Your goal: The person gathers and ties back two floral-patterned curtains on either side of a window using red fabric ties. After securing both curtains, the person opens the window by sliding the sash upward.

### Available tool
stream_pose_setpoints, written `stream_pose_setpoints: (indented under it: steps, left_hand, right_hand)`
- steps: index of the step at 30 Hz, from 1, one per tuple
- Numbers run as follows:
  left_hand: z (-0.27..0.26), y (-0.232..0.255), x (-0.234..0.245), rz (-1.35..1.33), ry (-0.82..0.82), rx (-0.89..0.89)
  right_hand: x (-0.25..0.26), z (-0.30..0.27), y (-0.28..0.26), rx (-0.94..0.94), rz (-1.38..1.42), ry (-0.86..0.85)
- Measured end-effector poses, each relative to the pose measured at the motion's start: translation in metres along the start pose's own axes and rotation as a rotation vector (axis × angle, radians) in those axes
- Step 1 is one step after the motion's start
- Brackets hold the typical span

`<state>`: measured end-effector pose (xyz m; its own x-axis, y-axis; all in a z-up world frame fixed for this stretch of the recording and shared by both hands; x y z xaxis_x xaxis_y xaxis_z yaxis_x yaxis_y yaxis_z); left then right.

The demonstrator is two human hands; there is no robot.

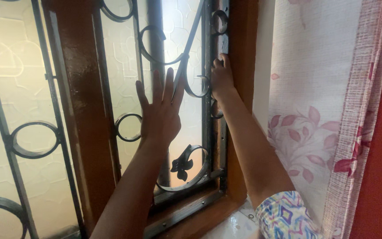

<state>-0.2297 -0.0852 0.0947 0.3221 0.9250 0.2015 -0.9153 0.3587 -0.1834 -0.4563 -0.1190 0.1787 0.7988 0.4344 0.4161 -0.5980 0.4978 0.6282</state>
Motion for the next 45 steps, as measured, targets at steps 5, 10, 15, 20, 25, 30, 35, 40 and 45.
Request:
stream_pose_setpoints:
  steps: [5,10,15,20,25,30,35,40,45]
  left_hand:
    - [-0.001,0.001,-0.001,0.072,0.029,0.001]
    - [0.0,0.002,-0.007,0.095,0.02,0.013]
    - [-0.006,-0.001,-0.008,0.03,0.068,0.017]
    - [-0.009,-0.003,-0.007,-0.006,0.072,0.036]
    - [-0.011,-0.003,-0.004,0.01,0.088,0.028]
    - [-0.012,-0.005,-0.004,-0.026,0.05,0.03]
    - [-0.015,-0.005,-0.004,-0.015,0.073,0.04]
    - [-0.017,-0.003,-0.008,0.005,0.041,0.003]
    - [-0.019,-0.004,-0.008,-0.032,0.049,0.005]
  right_hand:
    - [-0.009,0.005,0.002,-0.003,-0.021,0.096]
    - [-0.007,0.002,0.004,-0.036,0.229,0.181]
    - [0.007,-0.016,-0.001,0.039,0.166,0.101]
    - [0.021,-0.044,-0.002,-0.085,0.357,0.247]
    - [0.012,-0.078,-0.012,-0.306,1.376,0.605]
    - [0.006,-0.061,-0.01,-0.44,1.806,0.296]
    - [0.025,-0.047,-0.015,-0.309,1.706,0.157]
    - [0.03,-0.049,-0.017,-0.248,1.655,0.067]
    - [0.011,-0.041,-0.012,-0.309,1.69,0.081]
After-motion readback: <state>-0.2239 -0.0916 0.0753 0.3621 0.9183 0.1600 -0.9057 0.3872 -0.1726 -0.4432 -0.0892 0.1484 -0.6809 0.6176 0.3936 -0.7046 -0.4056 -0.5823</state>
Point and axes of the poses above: each hand's wrist, its own z-axis towards the middle knuckle, its own x-axis out of the back of the hand, y = z × x, the point moved 5 cm from there along z, towards the middle knuckle, and after that the axes turned 11 degrees about x, right-handed, at the moved point
